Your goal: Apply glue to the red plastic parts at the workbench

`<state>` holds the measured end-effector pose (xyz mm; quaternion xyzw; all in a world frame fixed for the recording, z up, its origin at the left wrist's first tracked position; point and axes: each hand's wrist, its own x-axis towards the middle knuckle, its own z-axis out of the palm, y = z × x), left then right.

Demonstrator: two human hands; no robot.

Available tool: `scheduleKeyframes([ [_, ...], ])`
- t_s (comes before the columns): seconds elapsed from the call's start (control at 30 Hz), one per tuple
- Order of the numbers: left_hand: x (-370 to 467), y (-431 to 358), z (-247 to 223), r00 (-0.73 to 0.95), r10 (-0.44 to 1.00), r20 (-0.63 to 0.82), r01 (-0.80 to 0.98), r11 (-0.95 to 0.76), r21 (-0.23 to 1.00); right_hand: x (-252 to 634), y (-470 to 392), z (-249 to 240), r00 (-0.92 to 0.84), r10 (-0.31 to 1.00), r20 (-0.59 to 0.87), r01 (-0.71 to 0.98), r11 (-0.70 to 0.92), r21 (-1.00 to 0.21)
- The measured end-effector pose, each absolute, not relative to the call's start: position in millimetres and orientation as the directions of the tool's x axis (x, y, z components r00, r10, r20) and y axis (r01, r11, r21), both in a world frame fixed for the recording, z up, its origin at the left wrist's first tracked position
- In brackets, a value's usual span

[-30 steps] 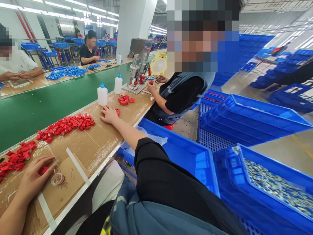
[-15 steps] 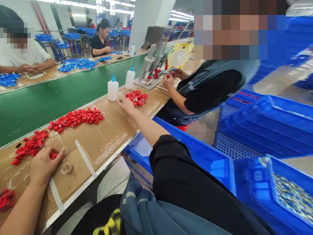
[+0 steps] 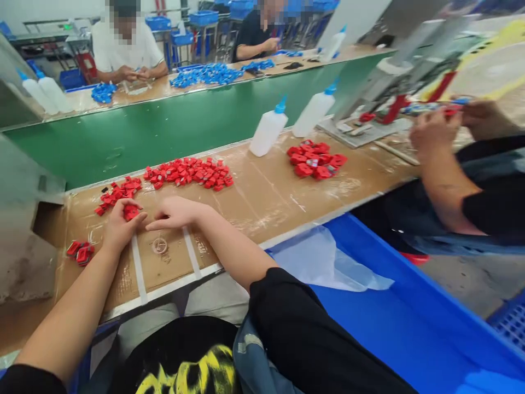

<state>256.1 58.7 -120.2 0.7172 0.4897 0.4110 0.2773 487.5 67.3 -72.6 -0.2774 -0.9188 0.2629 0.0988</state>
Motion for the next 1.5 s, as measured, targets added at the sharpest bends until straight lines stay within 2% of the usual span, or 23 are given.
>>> scheduleKeyframes([
  [0.1, 262, 59, -122, 0.221, 0.928, 0.299, 0.463, -0.37, 0.806, 491, 64, -86, -0.891, 0.454, -0.005, 0.376, 0.731, -0.569],
  [0.2, 266, 58, -124, 0.246, 0.935, 0.254, 0.501, -0.347, 0.793, 489, 56, -89, -0.918, 0.397, 0.021, 0.307, 0.741, -0.596],
  [0.3, 267, 56, -125, 0.283, 0.916, 0.285, 0.497, -0.394, 0.773, 483, 47, -86, -0.914, 0.4, 0.062, 0.291, 0.755, -0.588],
  [0.43, 269, 55, -127, 0.292, 0.929, 0.229, 0.44, -0.343, 0.83, 481, 41, -85, -0.914, 0.406, 0.003, 0.333, 0.753, -0.567],
  [0.57, 270, 55, -127, 0.326, 0.926, 0.192, 0.496, -0.34, 0.799, 484, 43, -88, -0.924, 0.383, -0.009, 0.286, 0.674, -0.681],
  [0.67, 270, 56, -127, 0.355, 0.913, 0.202, 0.528, -0.374, 0.763, 487, 48, -92, -0.843, 0.531, 0.084, 0.275, 0.56, -0.782],
  [0.77, 270, 56, -127, 0.383, 0.902, 0.199, 0.549, -0.395, 0.737, 486, 54, -99, -0.601, 0.772, 0.209, 0.31, 0.466, -0.829],
  [0.83, 270, 56, -128, 0.388, 0.899, 0.201, 0.563, -0.404, 0.721, 484, 57, -104, -0.464, 0.846, 0.261, 0.302, 0.428, -0.852],
  [1.0, 270, 56, -131, 0.387, 0.901, 0.197, 0.592, -0.407, 0.696, 476, 63, -115, -0.387, 0.885, 0.26, 0.299, 0.387, -0.872],
  [1.23, 271, 56, -129, 0.378, 0.906, 0.193, 0.58, -0.393, 0.713, 474, 67, -120, -0.441, 0.847, 0.297, 0.284, 0.446, -0.849],
  [1.37, 271, 55, -128, 0.358, 0.915, 0.187, 0.589, -0.377, 0.715, 474, 69, -124, -0.375, 0.855, 0.357, 0.305, 0.478, -0.824],
  [1.5, 271, 55, -127, 0.346, 0.92, 0.182, 0.579, -0.362, 0.73, 472, 70, -127, -0.402, 0.845, 0.353, 0.277, 0.48, -0.833],
])
